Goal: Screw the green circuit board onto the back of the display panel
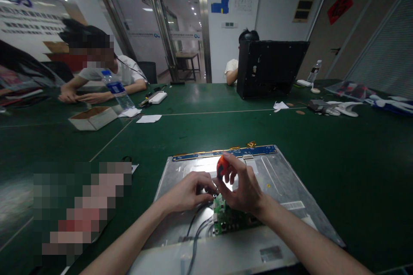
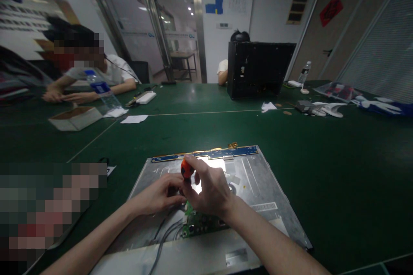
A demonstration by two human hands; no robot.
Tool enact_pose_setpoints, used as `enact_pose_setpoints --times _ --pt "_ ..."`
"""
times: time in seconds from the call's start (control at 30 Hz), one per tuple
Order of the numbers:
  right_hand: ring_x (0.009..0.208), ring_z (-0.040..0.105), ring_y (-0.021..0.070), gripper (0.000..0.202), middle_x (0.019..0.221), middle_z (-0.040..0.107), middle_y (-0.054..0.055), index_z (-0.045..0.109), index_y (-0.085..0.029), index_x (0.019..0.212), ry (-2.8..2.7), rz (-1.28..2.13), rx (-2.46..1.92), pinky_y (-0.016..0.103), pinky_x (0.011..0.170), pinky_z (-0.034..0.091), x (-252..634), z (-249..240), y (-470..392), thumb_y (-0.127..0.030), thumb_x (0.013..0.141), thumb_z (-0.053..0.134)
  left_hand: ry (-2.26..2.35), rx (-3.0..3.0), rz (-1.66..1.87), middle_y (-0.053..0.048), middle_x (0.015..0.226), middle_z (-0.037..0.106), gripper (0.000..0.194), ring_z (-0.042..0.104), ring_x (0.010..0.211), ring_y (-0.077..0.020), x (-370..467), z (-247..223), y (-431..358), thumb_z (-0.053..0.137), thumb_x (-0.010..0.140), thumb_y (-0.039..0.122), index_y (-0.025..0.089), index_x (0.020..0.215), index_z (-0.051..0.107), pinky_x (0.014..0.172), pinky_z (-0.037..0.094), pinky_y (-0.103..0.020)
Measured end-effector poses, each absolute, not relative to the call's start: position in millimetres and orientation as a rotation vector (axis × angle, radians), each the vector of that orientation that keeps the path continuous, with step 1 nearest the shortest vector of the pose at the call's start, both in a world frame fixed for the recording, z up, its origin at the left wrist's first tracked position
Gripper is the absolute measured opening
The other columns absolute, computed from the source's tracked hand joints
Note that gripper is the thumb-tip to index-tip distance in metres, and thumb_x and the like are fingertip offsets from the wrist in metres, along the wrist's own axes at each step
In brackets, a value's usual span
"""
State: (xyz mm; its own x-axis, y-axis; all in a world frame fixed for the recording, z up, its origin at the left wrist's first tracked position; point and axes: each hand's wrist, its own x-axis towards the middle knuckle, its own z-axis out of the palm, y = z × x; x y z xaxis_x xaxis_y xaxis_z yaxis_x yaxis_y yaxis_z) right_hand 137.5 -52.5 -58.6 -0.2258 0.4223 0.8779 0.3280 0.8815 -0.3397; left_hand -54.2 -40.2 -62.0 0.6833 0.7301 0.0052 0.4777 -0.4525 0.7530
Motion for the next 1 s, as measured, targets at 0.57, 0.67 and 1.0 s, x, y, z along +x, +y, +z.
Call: enact_pose_setpoints --times 0.57,0.67,1.0 --pt "0.052 0.052 0.0113 0.062 0.088 0.061 0.004 0.025 -0.018 0.139 -1.845 0.084 -0.576 0.025 0.041 0.044 138.2 -58.1 -55.3 -0.017 0.083 0.051 0.889 2.016 0.516 -0.001 0.075 0.065 0.003 0.056 0.072 -0.0161 -50.5 -61.3 -41.3 0.066 0.076 0.018 0.017 0.073 0.067 0.069 0.043 -0.027" --pt "0.052 0.052 0.011 0.062 0.088 0.061 0.004 0.024 -0.018 0.139 -1.837 0.078 -0.57 0.025 0.041 0.044 137.6 -57.8 -55.1 -0.016 0.083 0.052 0.887 2.019 0.507 -0.001 0.075 0.065 0.004 0.055 0.07 -0.0154 -51.0 -62.2 -40.8 0.066 0.077 0.019 0.017 0.074 0.067 0.069 0.043 -0.027" --pt "0.052 0.051 0.0109 0.06 0.086 0.062 0.003 0.026 -0.018 0.138 -1.846 0.09 -0.563 0.024 0.042 0.044 138.0 -58.0 -53.8 -0.018 0.084 0.052 0.894 2.036 0.464 -0.001 0.077 0.064 0.003 0.055 0.072 -0.0157 -53.4 -65.6 -39.2 0.064 0.078 0.017 0.016 0.078 0.066 0.067 0.043 -0.027"
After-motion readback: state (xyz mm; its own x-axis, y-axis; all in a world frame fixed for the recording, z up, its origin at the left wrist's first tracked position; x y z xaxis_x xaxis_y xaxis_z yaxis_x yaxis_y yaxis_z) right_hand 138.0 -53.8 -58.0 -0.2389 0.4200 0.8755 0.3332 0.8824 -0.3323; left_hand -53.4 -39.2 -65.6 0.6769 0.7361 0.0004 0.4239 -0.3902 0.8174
